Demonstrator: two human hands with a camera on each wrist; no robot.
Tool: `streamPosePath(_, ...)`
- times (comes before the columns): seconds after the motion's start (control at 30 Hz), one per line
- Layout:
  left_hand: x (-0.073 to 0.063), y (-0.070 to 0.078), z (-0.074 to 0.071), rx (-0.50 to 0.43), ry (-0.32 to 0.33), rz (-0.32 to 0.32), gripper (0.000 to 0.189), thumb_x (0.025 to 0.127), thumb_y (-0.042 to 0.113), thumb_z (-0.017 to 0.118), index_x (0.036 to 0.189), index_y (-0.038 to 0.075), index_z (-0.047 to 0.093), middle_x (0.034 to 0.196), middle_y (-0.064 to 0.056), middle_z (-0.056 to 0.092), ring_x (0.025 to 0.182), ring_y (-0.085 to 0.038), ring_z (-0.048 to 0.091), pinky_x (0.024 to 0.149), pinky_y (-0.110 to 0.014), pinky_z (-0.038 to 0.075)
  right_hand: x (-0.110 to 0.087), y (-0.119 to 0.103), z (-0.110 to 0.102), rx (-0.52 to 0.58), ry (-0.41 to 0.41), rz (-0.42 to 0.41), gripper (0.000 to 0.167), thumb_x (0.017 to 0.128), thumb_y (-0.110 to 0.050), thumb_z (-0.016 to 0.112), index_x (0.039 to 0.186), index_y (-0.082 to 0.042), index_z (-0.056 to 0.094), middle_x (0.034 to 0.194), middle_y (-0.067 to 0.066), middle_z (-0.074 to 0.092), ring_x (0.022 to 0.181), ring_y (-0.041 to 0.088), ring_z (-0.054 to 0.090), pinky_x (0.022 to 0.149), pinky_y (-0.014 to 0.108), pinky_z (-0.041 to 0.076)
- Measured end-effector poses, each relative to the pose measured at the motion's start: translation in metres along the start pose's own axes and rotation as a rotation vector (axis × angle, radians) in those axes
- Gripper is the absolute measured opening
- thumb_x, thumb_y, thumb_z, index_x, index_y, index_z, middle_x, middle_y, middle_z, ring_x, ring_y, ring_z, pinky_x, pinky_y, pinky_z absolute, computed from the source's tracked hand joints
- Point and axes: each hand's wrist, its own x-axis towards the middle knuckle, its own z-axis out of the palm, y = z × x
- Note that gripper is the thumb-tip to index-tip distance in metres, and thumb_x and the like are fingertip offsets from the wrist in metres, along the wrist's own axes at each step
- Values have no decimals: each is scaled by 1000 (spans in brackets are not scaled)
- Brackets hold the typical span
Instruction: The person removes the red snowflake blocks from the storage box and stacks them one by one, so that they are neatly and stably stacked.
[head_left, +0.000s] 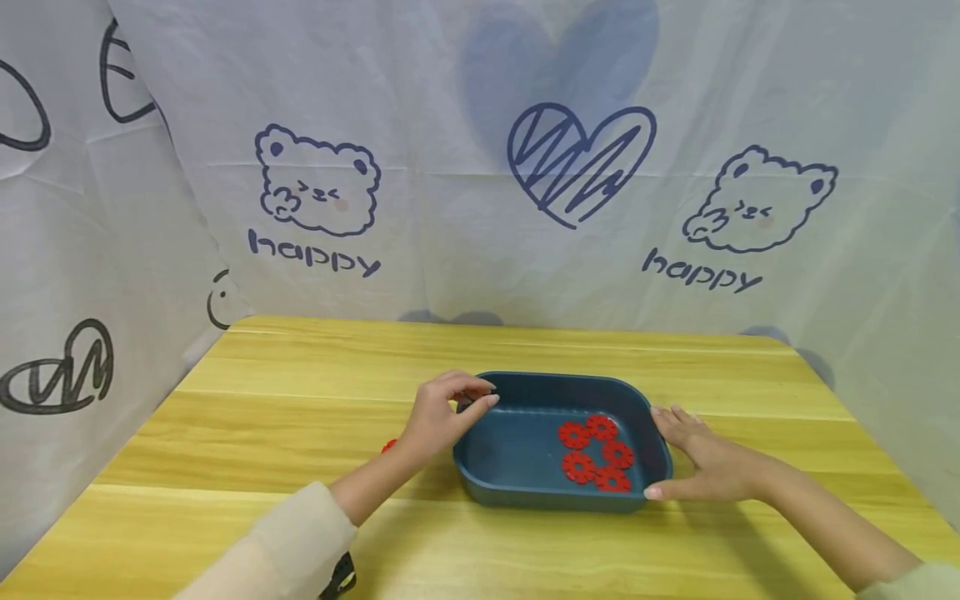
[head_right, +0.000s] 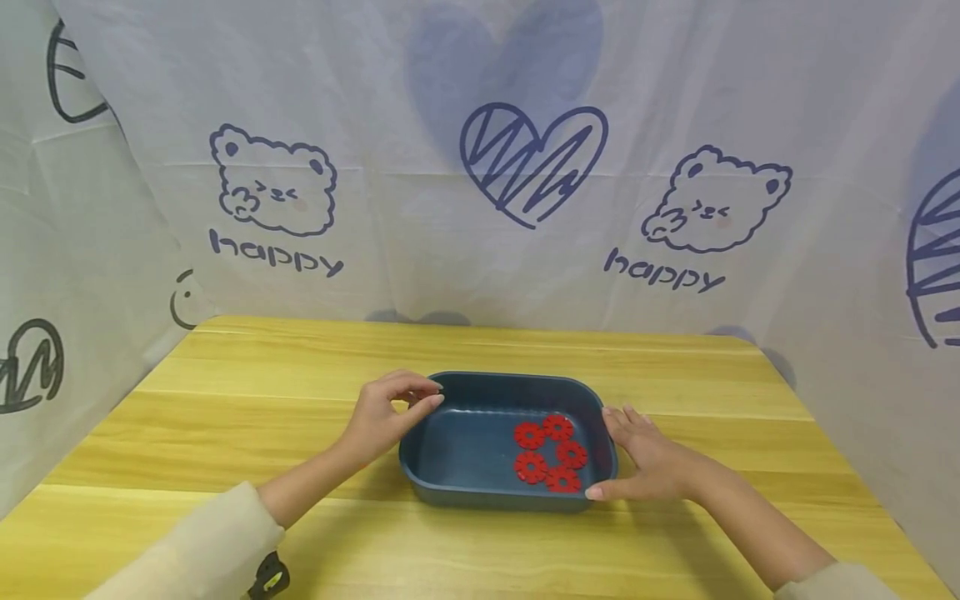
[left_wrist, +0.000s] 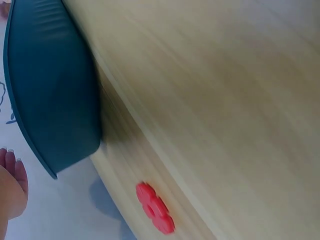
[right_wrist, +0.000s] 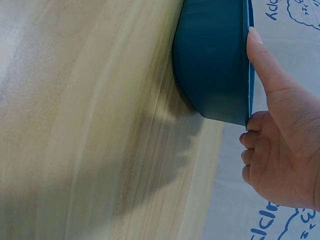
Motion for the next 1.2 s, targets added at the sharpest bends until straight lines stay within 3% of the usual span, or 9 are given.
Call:
streamPosePath(0.27,8,6,22,-12,-23,-11,15,82,14,70,93,3,71,90,-8,69,79,-18,63,71,-24,54,0,0,0,-6,0,4,104,76,-49,70,143,11,17,149,33,11,134,57,3,99,74,10)
streamPosePath(0.43,13,11,35,-40,-26,-6,15,82,14,70,93,4,71,90,-9,69,78,-18,62,71,-28,55,-1,1,0,-10,2,8,104,76,-50,70,143,10,17,149,32,12,134,57,4,99,74,11)
streamPosePath(0.6,15,17,44,-38,-33,-6,16,83,15,69,94,5,71,89,-8,69,78,-18,62,71,-25,54,-1,1,0,-5,2,7,104,76,-49,70,143,10,17,149,32,11,134,56,4,100,74,11)
streamPosePath(0.83,16,22,58,-76,-64,-32,18,83,15,69,96,3,70,94,-9,68,81,-19,62,73,-33,54,0,1,0,-7,-1,6,104,77,-49,69,143,10,16,149,32,12,134,56,4,100,73,12)
streamPosePath(1.2,23,25,82,-63,-95,-20,19,82,15,70,97,3,70,94,-10,68,83,-21,62,72,-29,53,-1,1,0,-10,10,0,104,76,-48,70,143,11,17,149,32,14,134,56,5,101,73,11)
